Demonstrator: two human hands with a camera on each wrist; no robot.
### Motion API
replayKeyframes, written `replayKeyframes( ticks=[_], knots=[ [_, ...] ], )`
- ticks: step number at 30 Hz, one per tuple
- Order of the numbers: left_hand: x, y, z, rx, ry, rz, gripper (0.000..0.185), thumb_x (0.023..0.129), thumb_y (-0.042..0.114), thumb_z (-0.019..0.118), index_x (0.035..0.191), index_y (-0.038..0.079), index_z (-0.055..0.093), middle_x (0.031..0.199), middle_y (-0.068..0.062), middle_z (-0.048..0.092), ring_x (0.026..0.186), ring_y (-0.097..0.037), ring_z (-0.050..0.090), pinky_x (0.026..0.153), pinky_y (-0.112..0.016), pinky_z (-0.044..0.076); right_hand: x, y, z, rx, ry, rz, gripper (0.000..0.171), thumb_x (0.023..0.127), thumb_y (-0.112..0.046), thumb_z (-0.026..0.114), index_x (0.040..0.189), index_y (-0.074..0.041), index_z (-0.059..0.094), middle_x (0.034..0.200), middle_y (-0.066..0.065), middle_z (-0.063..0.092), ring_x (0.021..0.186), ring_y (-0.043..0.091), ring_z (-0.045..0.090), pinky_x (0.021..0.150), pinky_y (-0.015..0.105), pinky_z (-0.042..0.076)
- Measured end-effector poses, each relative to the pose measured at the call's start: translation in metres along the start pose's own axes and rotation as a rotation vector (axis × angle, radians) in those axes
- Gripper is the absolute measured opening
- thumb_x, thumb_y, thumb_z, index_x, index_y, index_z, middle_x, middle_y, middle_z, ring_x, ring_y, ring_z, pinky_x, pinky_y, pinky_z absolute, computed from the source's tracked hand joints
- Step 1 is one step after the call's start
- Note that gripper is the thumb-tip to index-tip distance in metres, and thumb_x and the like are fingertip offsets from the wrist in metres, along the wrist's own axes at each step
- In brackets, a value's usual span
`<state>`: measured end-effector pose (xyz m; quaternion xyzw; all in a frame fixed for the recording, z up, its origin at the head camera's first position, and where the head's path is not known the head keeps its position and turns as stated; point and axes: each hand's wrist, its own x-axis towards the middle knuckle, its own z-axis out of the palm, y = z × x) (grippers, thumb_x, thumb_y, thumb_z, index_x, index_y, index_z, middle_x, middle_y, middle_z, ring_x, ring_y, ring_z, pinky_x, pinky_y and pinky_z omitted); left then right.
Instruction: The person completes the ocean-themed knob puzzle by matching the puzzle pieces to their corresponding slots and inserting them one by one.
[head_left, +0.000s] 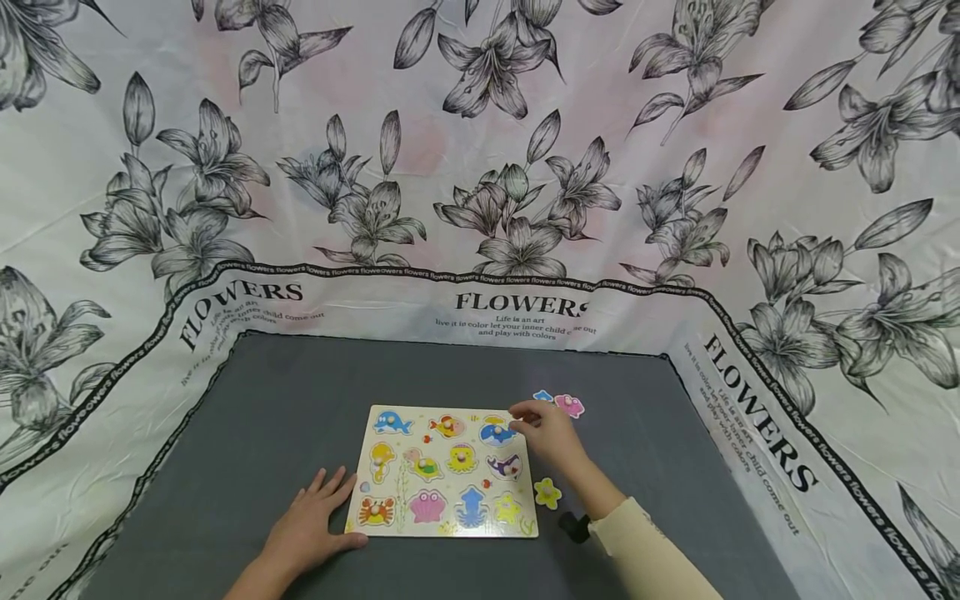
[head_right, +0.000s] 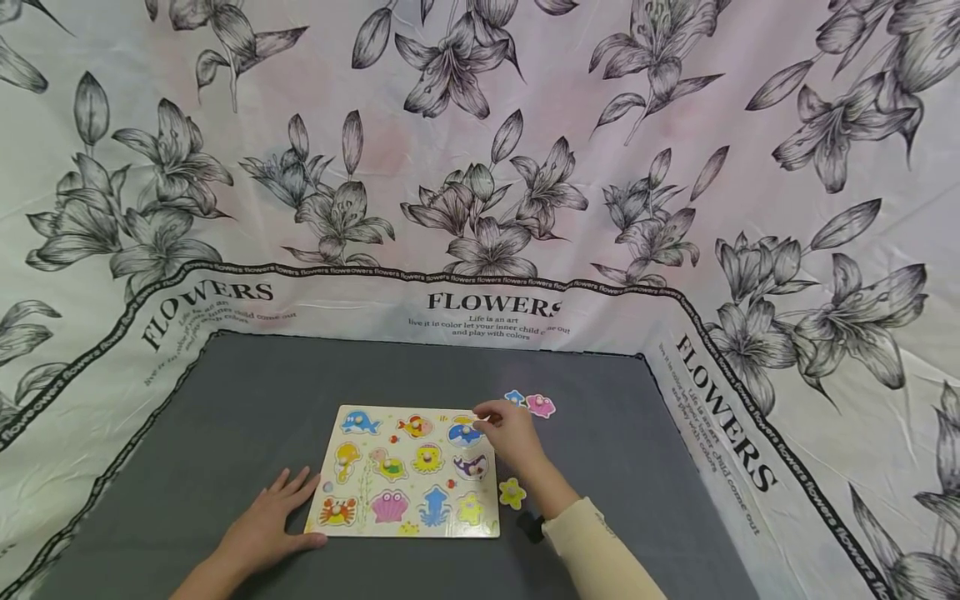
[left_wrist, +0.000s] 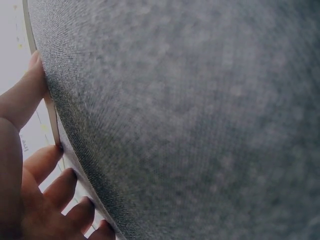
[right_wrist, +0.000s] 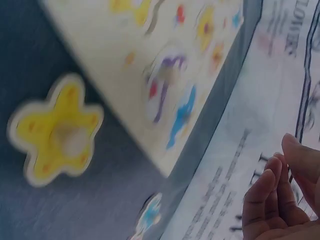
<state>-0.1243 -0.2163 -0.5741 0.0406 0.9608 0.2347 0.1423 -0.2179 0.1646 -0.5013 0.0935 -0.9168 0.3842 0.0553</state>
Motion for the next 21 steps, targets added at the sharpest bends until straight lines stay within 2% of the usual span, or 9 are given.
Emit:
replayKeyframes(
  ticks=[8, 14, 21],
  knots=[
    [-0.002, 0.000, -0.001, -0.001, 0.014, 0.006, 0.111, 0.062, 0.069, 0.084, 0.152, 0.014, 0.048, 0.161, -0.016, 0.038, 0.151, -0.047, 0.022, 0.119, -0.069, 0.021, 0.010, 0.019, -0.014, -0.015, 0.084, 0.052, 0.018, 0.089, -0.011, 0.078, 0.107, -0.008, 0.078, 0.103, 0.006, 0.075, 0.091, 0.020, 0.068, 0.080, 0.039, 0.061],
    [-0.002, 0.001, -0.003, 0.001, 0.012, 0.006, 0.110, 0.063, 0.068, 0.084, 0.152, 0.015, 0.048, 0.161, -0.016, 0.038, 0.151, -0.047, 0.021, 0.119, -0.070, 0.021, 0.018, 0.030, -0.022, 0.017, 0.106, 0.113, 0.022, 0.091, -0.011, 0.077, 0.112, -0.007, 0.077, 0.106, 0.009, 0.074, 0.092, 0.023, 0.067, 0.076, 0.038, 0.060],
    [0.000, 0.000, -0.002, -0.010, 0.003, 0.002, 0.111, 0.062, 0.069, 0.084, 0.152, 0.014, 0.048, 0.161, -0.016, 0.038, 0.151, -0.048, 0.021, 0.119, -0.070, 0.020, 0.029, 0.063, -0.029, 0.013, 0.140, 0.190, 0.025, 0.092, -0.012, 0.075, 0.116, -0.005, 0.075, 0.108, 0.012, 0.074, 0.095, 0.027, 0.067, 0.074, 0.036, 0.060]
  ],
)
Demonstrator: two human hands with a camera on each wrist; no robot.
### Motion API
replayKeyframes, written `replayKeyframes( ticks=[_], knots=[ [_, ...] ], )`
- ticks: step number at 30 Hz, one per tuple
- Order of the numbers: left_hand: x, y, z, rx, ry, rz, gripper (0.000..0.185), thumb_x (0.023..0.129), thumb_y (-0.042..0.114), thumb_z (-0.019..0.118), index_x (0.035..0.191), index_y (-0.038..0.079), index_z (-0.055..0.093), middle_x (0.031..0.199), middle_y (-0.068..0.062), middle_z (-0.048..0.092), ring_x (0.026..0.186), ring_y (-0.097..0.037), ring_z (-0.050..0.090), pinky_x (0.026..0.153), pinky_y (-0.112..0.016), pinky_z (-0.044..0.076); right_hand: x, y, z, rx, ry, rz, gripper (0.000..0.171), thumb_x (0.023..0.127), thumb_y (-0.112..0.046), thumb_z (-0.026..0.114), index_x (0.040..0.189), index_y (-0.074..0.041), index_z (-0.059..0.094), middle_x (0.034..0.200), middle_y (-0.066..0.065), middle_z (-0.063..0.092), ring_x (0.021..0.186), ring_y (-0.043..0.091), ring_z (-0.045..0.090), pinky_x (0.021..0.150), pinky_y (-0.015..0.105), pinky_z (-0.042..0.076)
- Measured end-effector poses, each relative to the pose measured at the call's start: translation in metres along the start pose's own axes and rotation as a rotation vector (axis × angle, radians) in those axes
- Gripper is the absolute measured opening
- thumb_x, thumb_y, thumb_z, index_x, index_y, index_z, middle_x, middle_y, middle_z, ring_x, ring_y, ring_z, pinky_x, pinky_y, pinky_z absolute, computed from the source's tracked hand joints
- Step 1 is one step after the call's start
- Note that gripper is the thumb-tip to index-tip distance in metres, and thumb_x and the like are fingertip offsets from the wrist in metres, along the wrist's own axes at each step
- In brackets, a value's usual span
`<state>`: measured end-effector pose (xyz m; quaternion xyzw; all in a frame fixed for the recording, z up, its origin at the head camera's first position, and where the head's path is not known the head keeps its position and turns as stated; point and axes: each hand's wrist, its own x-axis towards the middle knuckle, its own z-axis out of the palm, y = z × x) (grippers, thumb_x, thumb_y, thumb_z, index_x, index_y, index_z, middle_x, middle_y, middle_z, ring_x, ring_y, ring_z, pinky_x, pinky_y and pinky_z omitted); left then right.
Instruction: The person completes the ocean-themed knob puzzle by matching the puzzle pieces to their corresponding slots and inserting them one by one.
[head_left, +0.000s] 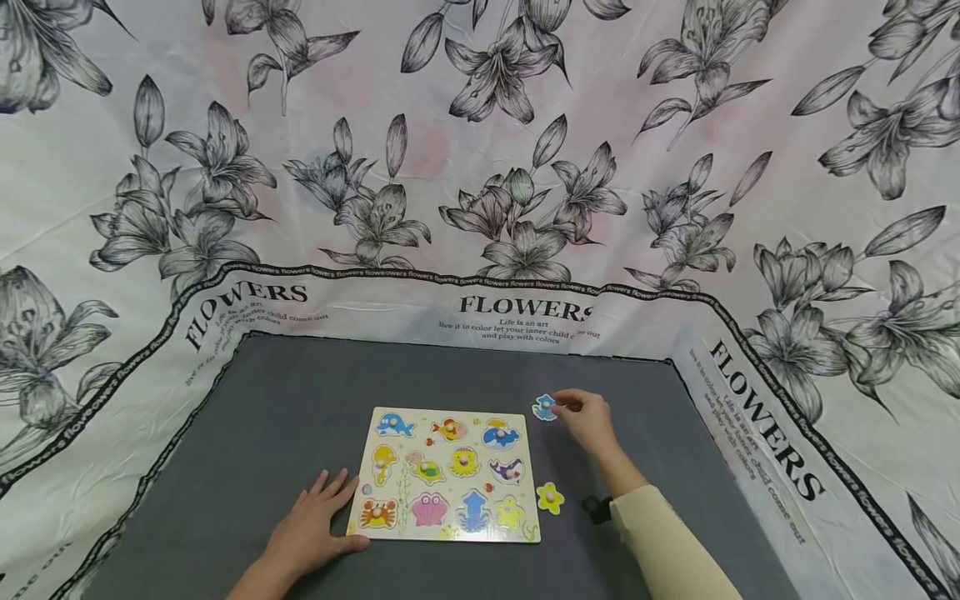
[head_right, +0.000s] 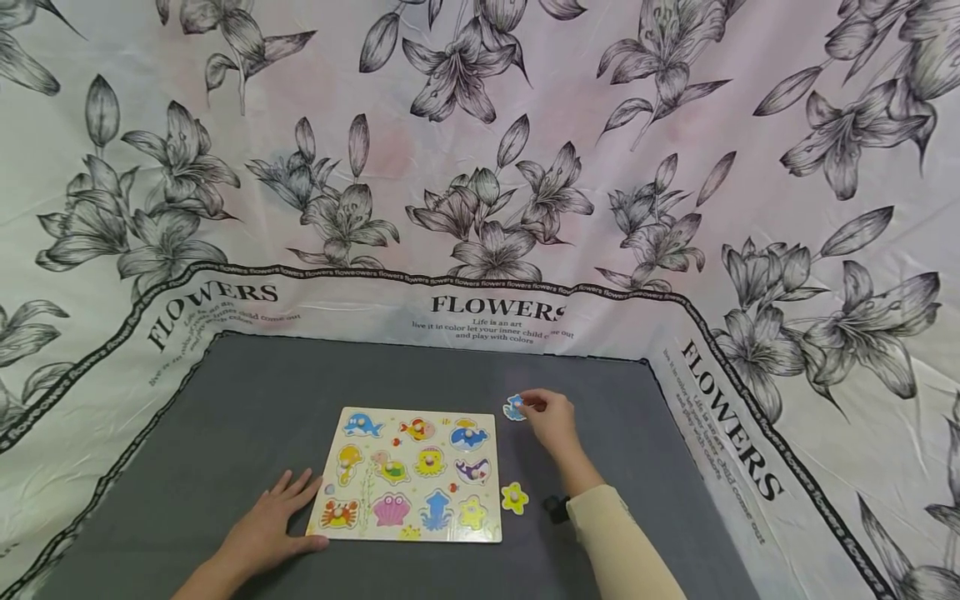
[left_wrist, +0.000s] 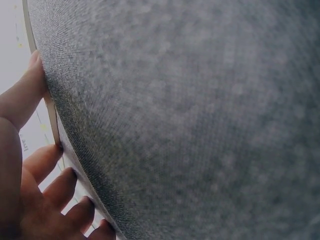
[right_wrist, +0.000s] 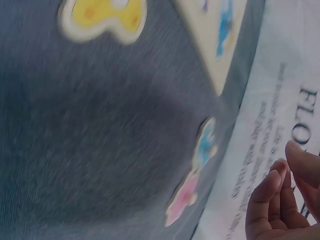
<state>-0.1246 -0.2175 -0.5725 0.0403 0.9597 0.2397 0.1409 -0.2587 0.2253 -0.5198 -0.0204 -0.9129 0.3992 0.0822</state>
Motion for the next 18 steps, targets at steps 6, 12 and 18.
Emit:
replayKeyframes(
  ticks=[6, 12, 18],
  knots=[
    [0.001, -0.002, 0.001, 0.006, 0.019, 0.025, 0.110, 0.062, 0.069, 0.083, 0.151, 0.014, 0.049, 0.160, -0.015, 0.039, 0.151, -0.048, 0.023, 0.118, -0.071, 0.022, 0.009, 0.019, -0.003, 0.032, 0.021, 0.056, 0.026, 0.093, -0.013, 0.074, 0.117, -0.002, 0.074, 0.107, 0.015, 0.074, 0.094, 0.029, 0.070, 0.073, 0.035, 0.062],
    [0.000, -0.003, 0.002, 0.002, 0.018, 0.030, 0.110, 0.062, 0.069, 0.083, 0.151, 0.013, 0.049, 0.160, -0.016, 0.039, 0.150, -0.048, 0.023, 0.118, -0.071, 0.022, 0.016, 0.029, -0.005, -0.006, 0.065, 0.072, 0.025, 0.093, -0.013, 0.075, 0.115, -0.002, 0.075, 0.109, 0.016, 0.074, 0.097, 0.030, 0.068, 0.074, 0.035, 0.058],
    [0.000, -0.004, 0.002, -0.005, 0.013, 0.019, 0.110, 0.062, 0.069, 0.083, 0.151, 0.014, 0.049, 0.161, -0.015, 0.039, 0.151, -0.048, 0.023, 0.119, -0.070, 0.022, 0.022, 0.035, -0.004, -0.025, 0.056, 0.119, 0.024, 0.094, -0.014, 0.072, 0.115, -0.002, 0.075, 0.112, 0.017, 0.074, 0.103, 0.034, 0.067, 0.081, 0.042, 0.058]
  ],
)
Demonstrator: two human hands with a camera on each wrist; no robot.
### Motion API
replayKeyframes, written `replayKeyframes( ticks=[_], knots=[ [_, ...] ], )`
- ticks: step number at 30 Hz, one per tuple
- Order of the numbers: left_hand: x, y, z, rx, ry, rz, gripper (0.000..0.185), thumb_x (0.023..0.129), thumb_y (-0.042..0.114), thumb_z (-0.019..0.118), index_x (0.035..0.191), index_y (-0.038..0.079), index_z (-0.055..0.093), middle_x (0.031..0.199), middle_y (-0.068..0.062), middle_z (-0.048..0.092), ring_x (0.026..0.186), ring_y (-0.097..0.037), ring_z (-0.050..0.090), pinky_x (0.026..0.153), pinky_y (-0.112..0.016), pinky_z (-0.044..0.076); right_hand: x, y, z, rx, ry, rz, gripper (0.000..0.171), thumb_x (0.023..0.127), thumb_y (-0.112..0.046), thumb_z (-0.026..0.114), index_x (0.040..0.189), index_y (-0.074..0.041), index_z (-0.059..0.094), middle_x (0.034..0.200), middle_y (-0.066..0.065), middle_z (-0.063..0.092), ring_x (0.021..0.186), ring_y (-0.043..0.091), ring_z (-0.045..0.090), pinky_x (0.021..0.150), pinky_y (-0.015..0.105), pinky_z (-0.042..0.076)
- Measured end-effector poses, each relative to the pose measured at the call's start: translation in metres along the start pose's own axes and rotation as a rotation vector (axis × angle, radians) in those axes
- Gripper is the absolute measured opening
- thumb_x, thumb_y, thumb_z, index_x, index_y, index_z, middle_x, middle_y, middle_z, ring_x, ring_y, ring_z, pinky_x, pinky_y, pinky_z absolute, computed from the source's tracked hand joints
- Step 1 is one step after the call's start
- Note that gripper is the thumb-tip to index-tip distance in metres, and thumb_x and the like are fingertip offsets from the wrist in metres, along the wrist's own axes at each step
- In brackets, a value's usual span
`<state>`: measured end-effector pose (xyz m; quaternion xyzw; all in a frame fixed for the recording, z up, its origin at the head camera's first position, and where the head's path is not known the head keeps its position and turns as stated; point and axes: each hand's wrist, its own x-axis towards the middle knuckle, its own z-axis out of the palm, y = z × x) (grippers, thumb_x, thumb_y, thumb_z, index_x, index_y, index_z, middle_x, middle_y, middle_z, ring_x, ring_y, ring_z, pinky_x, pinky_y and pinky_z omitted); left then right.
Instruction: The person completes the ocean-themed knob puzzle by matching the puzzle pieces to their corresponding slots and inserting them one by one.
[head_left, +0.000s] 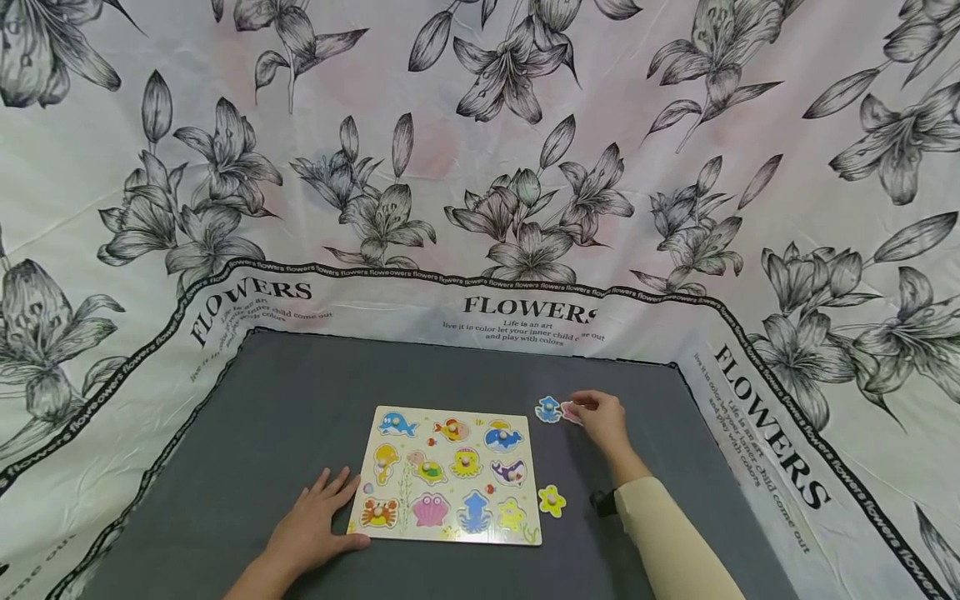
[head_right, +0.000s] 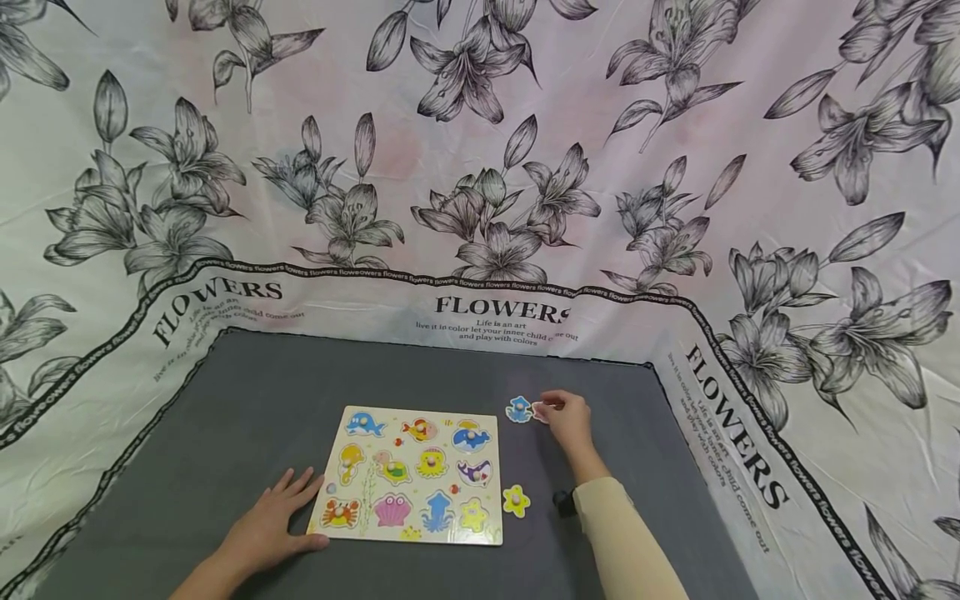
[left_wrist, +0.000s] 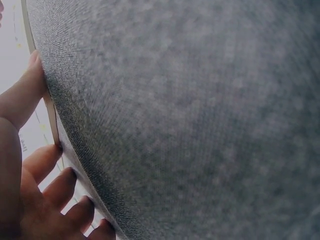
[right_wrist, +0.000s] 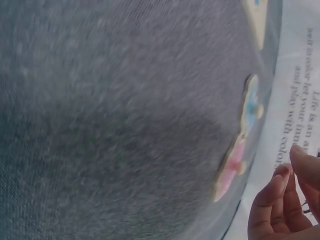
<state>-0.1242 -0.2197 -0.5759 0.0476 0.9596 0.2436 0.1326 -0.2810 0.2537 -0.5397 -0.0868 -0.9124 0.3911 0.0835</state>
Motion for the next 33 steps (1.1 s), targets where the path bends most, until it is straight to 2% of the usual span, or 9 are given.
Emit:
replayKeyframes(
  ticks=[6, 9, 16, 23, 33],
  knots=[
    [0.000, 0.001, -0.001, 0.004, -0.001, 0.001, 0.110, 0.063, 0.069, 0.083, 0.152, 0.014, 0.048, 0.161, -0.015, 0.038, 0.151, -0.048, 0.022, 0.119, -0.071, 0.022, 0.009, 0.008, 0.002, -0.044, -0.011, 0.052, 0.025, 0.095, -0.018, 0.072, 0.116, -0.004, 0.075, 0.119, 0.019, 0.072, 0.110, 0.036, 0.066, 0.088, 0.049, 0.057],
    [0.001, 0.001, -0.003, 0.009, 0.009, 0.005, 0.110, 0.063, 0.068, 0.084, 0.152, 0.014, 0.048, 0.161, -0.015, 0.039, 0.151, -0.048, 0.023, 0.118, -0.071, 0.022, 0.013, 0.013, 0.005, -0.088, -0.019, 0.047, 0.026, 0.095, -0.018, 0.072, 0.116, -0.003, 0.074, 0.119, 0.020, 0.071, 0.112, 0.036, 0.064, 0.090, 0.051, 0.055],
    [0.001, 0.001, -0.005, 0.026, 0.026, 0.012, 0.109, 0.063, 0.065, 0.085, 0.152, 0.014, 0.049, 0.160, -0.015, 0.039, 0.151, -0.047, 0.023, 0.118, -0.071, 0.023, 0.016, 0.019, 0.013, -0.142, -0.027, 0.026, 0.023, 0.094, -0.013, 0.073, 0.113, 0.000, 0.074, 0.112, 0.019, 0.072, 0.099, 0.032, 0.066, 0.083, 0.047, 0.057],
    [-0.001, 0.002, -0.004, 0.025, 0.022, 0.007, 0.109, 0.063, 0.066, 0.085, 0.152, 0.015, 0.048, 0.161, -0.014, 0.038, 0.151, -0.046, 0.023, 0.119, -0.070, 0.022, 0.017, 0.020, 0.017, -0.148, -0.005, 0.031, 0.020, 0.094, -0.009, 0.070, 0.111, 0.000, 0.075, 0.108, 0.019, 0.072, 0.096, 0.032, 0.064, 0.080, 0.046, 0.057],
    [-0.002, 0.003, -0.004, 0.026, 0.008, -0.016, 0.109, 0.063, 0.066, 0.084, 0.152, 0.015, 0.048, 0.161, -0.014, 0.038, 0.151, -0.046, 0.023, 0.119, -0.070, 0.023, 0.018, 0.023, 0.017, -0.155, 0.028, -0.020, 0.017, 0.094, -0.010, 0.071, 0.107, 0.000, 0.077, 0.102, 0.018, 0.075, 0.098, 0.034, 0.067, 0.082, 0.049, 0.056]
  ],
)
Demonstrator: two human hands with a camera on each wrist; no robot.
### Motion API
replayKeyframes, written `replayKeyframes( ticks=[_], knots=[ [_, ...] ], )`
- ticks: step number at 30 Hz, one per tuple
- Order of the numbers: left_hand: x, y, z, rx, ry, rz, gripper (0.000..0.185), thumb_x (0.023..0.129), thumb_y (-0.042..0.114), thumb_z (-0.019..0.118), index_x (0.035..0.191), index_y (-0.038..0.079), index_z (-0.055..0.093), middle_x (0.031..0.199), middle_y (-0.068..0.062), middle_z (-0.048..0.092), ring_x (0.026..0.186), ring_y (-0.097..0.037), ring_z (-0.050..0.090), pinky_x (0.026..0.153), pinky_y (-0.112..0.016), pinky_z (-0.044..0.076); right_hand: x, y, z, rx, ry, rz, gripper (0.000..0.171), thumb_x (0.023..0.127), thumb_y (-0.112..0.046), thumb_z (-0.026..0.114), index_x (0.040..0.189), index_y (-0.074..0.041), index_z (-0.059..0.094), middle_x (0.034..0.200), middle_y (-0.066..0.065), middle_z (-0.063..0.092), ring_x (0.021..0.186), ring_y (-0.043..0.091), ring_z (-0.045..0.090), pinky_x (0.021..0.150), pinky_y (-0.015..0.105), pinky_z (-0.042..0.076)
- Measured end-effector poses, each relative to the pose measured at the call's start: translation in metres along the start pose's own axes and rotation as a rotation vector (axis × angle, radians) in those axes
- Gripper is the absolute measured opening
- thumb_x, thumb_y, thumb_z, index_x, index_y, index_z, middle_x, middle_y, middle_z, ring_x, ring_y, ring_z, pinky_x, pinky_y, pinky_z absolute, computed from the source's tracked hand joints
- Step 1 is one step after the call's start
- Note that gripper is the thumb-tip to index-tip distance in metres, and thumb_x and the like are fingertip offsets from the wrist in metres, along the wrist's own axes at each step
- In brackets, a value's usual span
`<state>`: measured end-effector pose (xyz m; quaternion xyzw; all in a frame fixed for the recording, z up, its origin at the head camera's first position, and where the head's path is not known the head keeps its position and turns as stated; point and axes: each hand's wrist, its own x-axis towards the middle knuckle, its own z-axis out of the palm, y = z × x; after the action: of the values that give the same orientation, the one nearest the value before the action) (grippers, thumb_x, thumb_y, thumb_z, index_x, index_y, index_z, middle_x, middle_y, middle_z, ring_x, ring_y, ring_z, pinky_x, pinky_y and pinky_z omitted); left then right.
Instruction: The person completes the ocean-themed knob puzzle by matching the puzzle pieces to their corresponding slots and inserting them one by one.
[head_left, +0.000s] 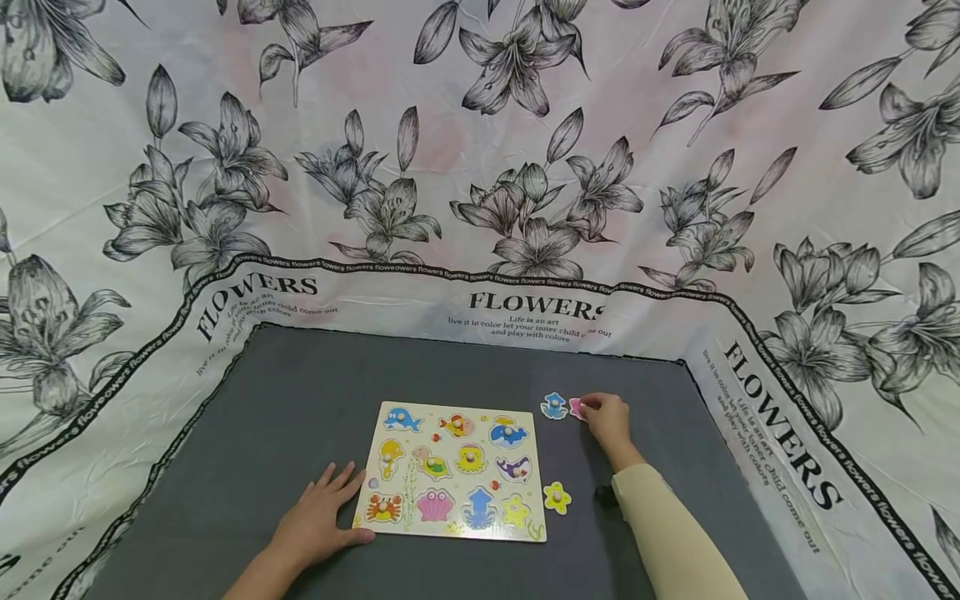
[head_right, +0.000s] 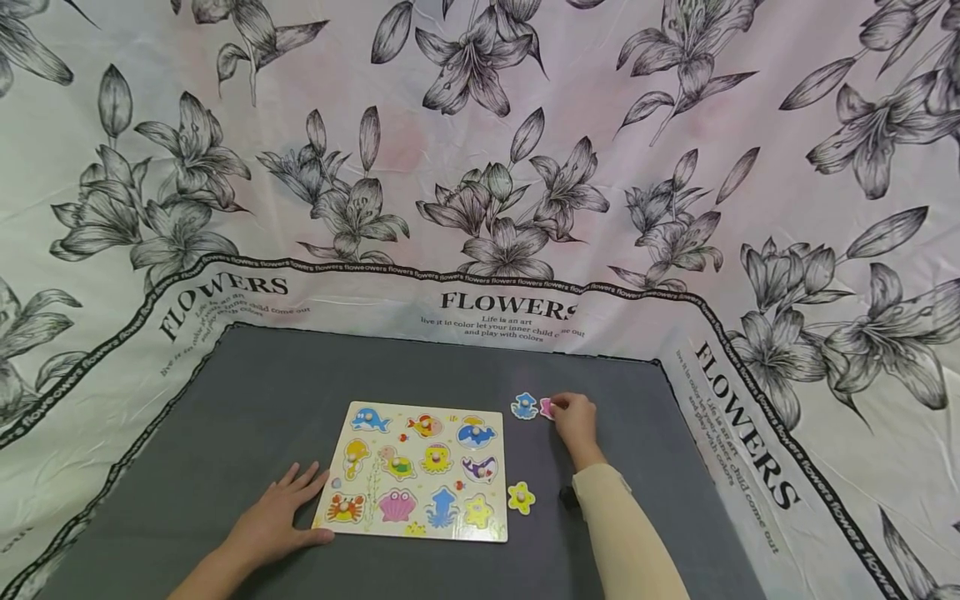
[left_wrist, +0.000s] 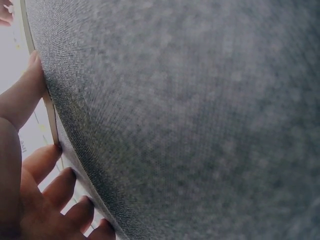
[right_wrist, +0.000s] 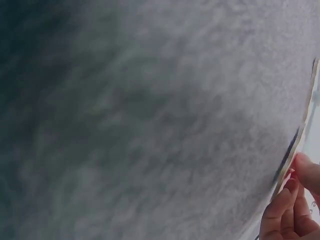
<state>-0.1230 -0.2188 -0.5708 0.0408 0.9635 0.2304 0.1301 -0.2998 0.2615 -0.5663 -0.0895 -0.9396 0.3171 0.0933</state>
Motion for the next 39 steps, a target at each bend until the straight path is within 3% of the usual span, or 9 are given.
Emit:
replayKeyframes(
  ticks=[13, 19, 25, 31, 39],
  knots=[
    [0.001, 0.001, 0.000, -0.017, -0.005, 0.011, 0.109, 0.063, 0.066, 0.084, 0.152, 0.014, 0.048, 0.161, -0.014, 0.037, 0.151, -0.047, 0.022, 0.118, -0.070, 0.023, -0.010, -0.003, -0.010, 0.027, 0.035, -0.007, 0.020, 0.094, -0.014, 0.073, 0.109, -0.002, 0.079, 0.107, 0.018, 0.076, 0.096, 0.030, 0.072, 0.079, 0.044, 0.061],
    [0.002, -0.002, 0.004, -0.006, -0.010, 0.005, 0.111, 0.063, 0.069, 0.083, 0.152, 0.014, 0.048, 0.161, -0.015, 0.038, 0.151, -0.047, 0.022, 0.119, -0.070, 0.022, -0.017, -0.016, -0.011, 0.049, 0.034, -0.045, 0.019, 0.093, -0.014, 0.074, 0.107, -0.003, 0.080, 0.103, 0.018, 0.077, 0.087, 0.026, 0.071, 0.069, 0.037, 0.060],
    [0.003, -0.002, 0.004, -0.007, -0.004, 0.006, 0.111, 0.062, 0.069, 0.083, 0.152, 0.014, 0.048, 0.161, -0.015, 0.038, 0.151, -0.047, 0.022, 0.119, -0.070, 0.022, -0.025, -0.027, -0.009, 0.042, 0.018, -0.084, 0.017, 0.092, -0.014, 0.076, 0.105, -0.005, 0.081, 0.101, 0.015, 0.077, 0.086, 0.023, 0.072, 0.071, 0.037, 0.061],
    [0.003, -0.002, 0.003, -0.010, -0.011, 0.011, 0.112, 0.062, 0.070, 0.082, 0.152, 0.014, 0.048, 0.161, -0.016, 0.038, 0.151, -0.047, 0.022, 0.119, -0.070, 0.021, -0.036, -0.044, -0.008, 0.059, 0.057, -0.171, 0.016, 0.089, -0.014, 0.078, 0.103, -0.006, 0.082, 0.099, 0.014, 0.077, 0.088, 0.025, 0.072, 0.073, 0.040, 0.061],
    [0.003, -0.002, 0.003, -0.016, -0.022, 0.002, 0.112, 0.062, 0.070, 0.083, 0.152, 0.013, 0.048, 0.161, -0.016, 0.037, 0.151, -0.047, 0.021, 0.119, -0.070, 0.021, -0.050, -0.063, -0.008, 0.089, 0.071, -0.246, 0.016, 0.088, -0.013, 0.080, 0.102, -0.006, 0.081, 0.094, 0.011, 0.075, 0.075, 0.019, 0.062, 0.057, 0.023, 0.052]
  ],
)
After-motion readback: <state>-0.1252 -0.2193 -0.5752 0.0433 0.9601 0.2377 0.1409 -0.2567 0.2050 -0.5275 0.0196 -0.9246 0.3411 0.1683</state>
